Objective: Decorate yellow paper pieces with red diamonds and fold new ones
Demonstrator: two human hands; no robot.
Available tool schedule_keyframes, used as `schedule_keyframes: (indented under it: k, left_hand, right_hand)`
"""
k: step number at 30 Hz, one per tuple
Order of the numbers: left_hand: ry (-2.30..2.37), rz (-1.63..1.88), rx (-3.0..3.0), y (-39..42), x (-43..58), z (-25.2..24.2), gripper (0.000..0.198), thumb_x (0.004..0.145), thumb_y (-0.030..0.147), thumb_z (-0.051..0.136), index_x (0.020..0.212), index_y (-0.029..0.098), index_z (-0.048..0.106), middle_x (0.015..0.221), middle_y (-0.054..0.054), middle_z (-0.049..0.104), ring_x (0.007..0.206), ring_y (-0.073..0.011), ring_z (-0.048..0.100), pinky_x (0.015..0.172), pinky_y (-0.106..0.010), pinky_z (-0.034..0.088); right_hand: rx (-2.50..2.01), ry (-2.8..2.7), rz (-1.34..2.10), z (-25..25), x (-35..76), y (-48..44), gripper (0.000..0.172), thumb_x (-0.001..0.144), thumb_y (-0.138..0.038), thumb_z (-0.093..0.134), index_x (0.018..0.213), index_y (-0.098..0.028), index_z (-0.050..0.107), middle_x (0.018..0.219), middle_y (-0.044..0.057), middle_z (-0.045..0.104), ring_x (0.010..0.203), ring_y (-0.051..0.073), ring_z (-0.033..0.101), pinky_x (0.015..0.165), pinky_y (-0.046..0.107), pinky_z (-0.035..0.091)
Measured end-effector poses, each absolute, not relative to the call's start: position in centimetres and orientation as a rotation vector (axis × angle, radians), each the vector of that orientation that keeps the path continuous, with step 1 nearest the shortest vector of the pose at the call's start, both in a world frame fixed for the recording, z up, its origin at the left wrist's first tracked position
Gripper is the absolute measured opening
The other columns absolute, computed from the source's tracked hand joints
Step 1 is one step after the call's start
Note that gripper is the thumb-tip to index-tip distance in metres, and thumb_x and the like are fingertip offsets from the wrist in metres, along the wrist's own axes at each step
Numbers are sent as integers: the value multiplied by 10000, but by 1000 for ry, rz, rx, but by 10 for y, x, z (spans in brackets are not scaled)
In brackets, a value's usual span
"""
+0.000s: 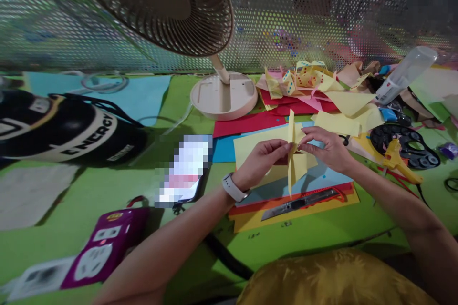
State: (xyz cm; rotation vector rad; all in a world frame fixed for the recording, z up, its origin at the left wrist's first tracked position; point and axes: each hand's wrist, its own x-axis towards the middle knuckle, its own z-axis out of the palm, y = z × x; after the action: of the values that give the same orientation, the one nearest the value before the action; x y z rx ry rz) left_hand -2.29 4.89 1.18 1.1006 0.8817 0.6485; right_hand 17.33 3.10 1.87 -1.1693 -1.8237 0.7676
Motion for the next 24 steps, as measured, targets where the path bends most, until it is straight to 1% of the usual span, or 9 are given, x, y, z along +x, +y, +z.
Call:
schedule_keyframes:
  k: [3, 6, 10, 12, 15, 19, 21, 24]
  left_hand:
    - [845, 626, 1172, 49, -23, 13, 364, 708, 493, 727, 670, 155, 597, 643, 31, 563, 577, -73, 483, 621, -227, 480]
    - [840, 642, 1197, 48, -24, 13, 353, 733, 480, 708, 678, 159, 572, 637, 46, 532, 573, -67, 476, 630, -227, 485]
    - [827, 651, 1190, 48, -25, 11, 326, 724, 468, 711, 765, 173, 579, 758, 19, 601, 673, -97, 558, 687, -260, 522]
    - [808, 653, 1166, 49, -26, 9, 340, 707, 465, 728, 826, 180, 586, 813, 9, 627, 720, -111, 586, 713, -276, 536]
    - [792, 661, 1128, 49, -26, 7, 374, 687, 455, 752, 877, 183, 580, 808, 13, 642, 729, -117, 602, 735, -299, 551]
    - [792, 690, 1112, 46, -24, 7, 373, 686, 446, 762, 862, 182, 566, 756, 26, 640, 712, -114, 608, 752, -305, 559]
    - [797, 713, 1109, 44, -22, 7, 372, 693, 445, 758, 875, 185, 563, 757, 25, 648, 727, -122, 620, 757, -309, 562]
    - [801, 740, 1124, 41, -20, 7, 382, 712, 456, 740, 924, 188, 568, 796, 6, 675, 776, -146, 642, 763, -321, 564]
  right_hand:
    - [-1175, -1872, 756, 23, 174, 30, 102, 853, -333, 644, 825, -244, 686, 1088, 43, 684, 1108, 199, 610, 964, 406, 457]
    - [-1168, -1868, 744, 24, 173, 29, 110, 857, -335, 635, 832, -235, 672, 1080, 53, 682, 1124, 206, 604, 963, 413, 457]
    - [-1188, -1859, 767, 26, 172, 28, 80, 851, -306, 632, 832, -230, 651, 1007, 47, 690, 1138, 218, 599, 968, 421, 454]
    - [-1210, -1843, 793, 27, 172, 28, 77, 842, -299, 635, 822, -225, 645, 1003, 50, 688, 1143, 225, 596, 969, 422, 454]
    - [-1224, -1805, 856, 27, 172, 28, 86, 835, -297, 630, 815, -214, 645, 991, 58, 681, 1162, 226, 584, 962, 404, 462]
    - [-1222, -1762, 893, 24, 172, 29, 92, 826, -303, 630, 814, -212, 639, 968, 59, 671, 1185, 229, 562, 951, 394, 468]
    - [-1224, -1750, 895, 23, 172, 29, 93, 827, -303, 627, 825, -211, 630, 947, 55, 671, 1143, 221, 580, 934, 386, 477]
    - [-1226, -1710, 935, 20, 170, 28, 100, 832, -299, 616, 854, -202, 610, 883, 37, 668, 933, 180, 640, 849, 352, 513]
